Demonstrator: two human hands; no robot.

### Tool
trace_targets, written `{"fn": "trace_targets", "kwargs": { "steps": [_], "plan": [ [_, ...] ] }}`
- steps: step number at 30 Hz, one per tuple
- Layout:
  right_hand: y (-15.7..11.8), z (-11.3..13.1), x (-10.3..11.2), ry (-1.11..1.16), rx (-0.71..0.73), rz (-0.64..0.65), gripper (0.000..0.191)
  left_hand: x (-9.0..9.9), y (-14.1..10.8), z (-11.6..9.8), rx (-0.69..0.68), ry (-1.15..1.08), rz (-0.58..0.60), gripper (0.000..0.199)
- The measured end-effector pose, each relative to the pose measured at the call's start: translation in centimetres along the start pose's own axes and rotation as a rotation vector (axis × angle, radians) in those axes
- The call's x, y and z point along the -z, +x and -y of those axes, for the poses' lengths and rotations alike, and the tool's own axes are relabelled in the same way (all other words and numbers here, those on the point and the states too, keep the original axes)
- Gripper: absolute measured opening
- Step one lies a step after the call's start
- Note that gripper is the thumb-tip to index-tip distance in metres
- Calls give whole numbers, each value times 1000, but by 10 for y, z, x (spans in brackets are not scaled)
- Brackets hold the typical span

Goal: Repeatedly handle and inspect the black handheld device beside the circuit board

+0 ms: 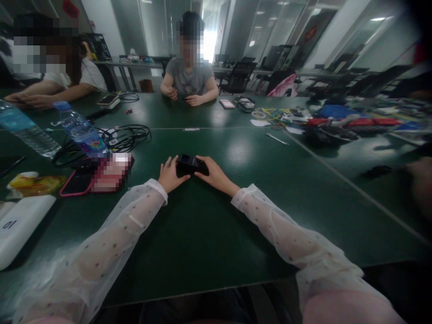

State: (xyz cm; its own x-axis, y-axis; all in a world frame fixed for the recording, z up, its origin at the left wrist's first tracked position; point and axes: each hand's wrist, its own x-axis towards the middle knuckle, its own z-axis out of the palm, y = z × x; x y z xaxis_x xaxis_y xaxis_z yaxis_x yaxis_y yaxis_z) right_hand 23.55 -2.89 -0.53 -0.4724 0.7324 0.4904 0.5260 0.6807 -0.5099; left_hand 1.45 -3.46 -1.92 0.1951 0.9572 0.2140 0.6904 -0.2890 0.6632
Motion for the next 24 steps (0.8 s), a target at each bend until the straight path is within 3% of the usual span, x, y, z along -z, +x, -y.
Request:
{"fn": "trace_targets", "kwargs": {
  "steps": [4,8,13,24],
  "plan": [
    [0,4,-1,-69,-10,26,57,2,-9,1,29,346,-22,91],
    [-2,12,-2,-186,-3,27,59,5,-17,4,-7,480,49,81],
    [-4,19,-2,-272,9,44,60,7,-19,6,-55,522,46,76],
    [-3,19,1,-228,10,74,58,7,-19,5,-40,452,30,76]
  ]
}}
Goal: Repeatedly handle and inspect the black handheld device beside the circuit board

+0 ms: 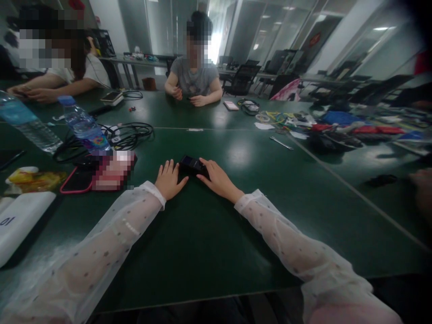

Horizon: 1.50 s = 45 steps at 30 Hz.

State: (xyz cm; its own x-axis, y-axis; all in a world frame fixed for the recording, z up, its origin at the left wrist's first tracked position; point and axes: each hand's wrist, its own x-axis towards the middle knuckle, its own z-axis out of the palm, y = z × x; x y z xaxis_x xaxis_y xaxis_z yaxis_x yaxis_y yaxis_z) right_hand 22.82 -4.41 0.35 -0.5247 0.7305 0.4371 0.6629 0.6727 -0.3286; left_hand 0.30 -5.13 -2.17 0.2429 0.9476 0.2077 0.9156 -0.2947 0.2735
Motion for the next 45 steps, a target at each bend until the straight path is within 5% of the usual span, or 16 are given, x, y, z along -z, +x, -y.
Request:
{"fn": "trace_targets", "kwargs": {
  "steps": [12,28,45],
  "plan": [
    [0,2,-3,-55,4,-20,57,1,-3,-1,-13,4,0,69],
    [-50,42,17,26,-57,59,60,9,-55,-14,-101,-7,11,51],
    [-48,38,18,95,-104,66,57,15,-56,-16,-111,58,43,48]
  ]
}}
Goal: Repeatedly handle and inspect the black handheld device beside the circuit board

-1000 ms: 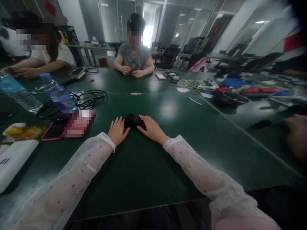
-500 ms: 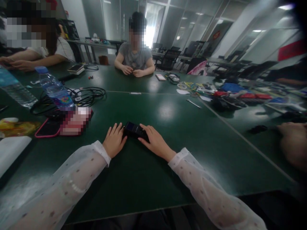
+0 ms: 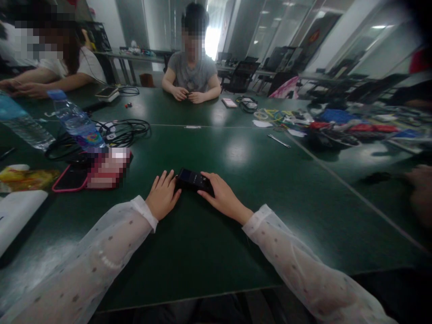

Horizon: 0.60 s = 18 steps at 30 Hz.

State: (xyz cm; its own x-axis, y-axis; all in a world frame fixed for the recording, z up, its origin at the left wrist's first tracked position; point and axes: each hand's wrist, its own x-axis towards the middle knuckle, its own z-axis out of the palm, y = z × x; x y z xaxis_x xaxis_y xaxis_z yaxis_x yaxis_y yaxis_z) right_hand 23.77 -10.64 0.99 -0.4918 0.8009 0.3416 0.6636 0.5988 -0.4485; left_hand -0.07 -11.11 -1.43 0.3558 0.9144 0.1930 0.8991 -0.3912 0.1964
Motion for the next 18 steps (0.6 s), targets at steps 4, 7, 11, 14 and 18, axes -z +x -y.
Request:
{"fn": "trace_targets", "kwargs": {
  "steps": [4,7,11,14,18],
  "plan": [
    [0,1,0,-11,-8,-1,56,2,0,-1,-3,57,19,48],
    [0,1,1,-2,-17,6,57,4,0,-2,-6,69,31,47],
    [-1,0,1,22,-15,6,57,5,0,-3,-4,70,29,47],
    [-1,0,2,19,-16,14,58,5,0,-2,0,62,28,47],
    [0,0,2,8,2,14,60,4,-1,-2,-1,56,9,46]
  ]
}}
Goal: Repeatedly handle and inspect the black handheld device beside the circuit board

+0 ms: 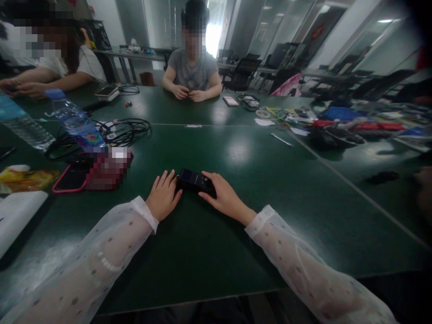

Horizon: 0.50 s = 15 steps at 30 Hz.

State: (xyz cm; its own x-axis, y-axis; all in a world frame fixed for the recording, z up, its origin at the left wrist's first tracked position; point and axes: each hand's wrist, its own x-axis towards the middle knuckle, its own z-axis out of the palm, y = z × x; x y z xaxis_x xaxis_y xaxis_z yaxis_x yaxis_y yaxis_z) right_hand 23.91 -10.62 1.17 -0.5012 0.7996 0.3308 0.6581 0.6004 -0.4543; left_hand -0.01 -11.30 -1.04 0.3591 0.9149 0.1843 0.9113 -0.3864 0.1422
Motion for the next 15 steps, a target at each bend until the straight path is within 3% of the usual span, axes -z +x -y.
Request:
{"fn": "trace_targets", "kwargs": {
  "steps": [15],
  "plan": [
    [1,0,0,40,14,-30,51,-3,0,1,-16,23,-34,45]
  ]
}}
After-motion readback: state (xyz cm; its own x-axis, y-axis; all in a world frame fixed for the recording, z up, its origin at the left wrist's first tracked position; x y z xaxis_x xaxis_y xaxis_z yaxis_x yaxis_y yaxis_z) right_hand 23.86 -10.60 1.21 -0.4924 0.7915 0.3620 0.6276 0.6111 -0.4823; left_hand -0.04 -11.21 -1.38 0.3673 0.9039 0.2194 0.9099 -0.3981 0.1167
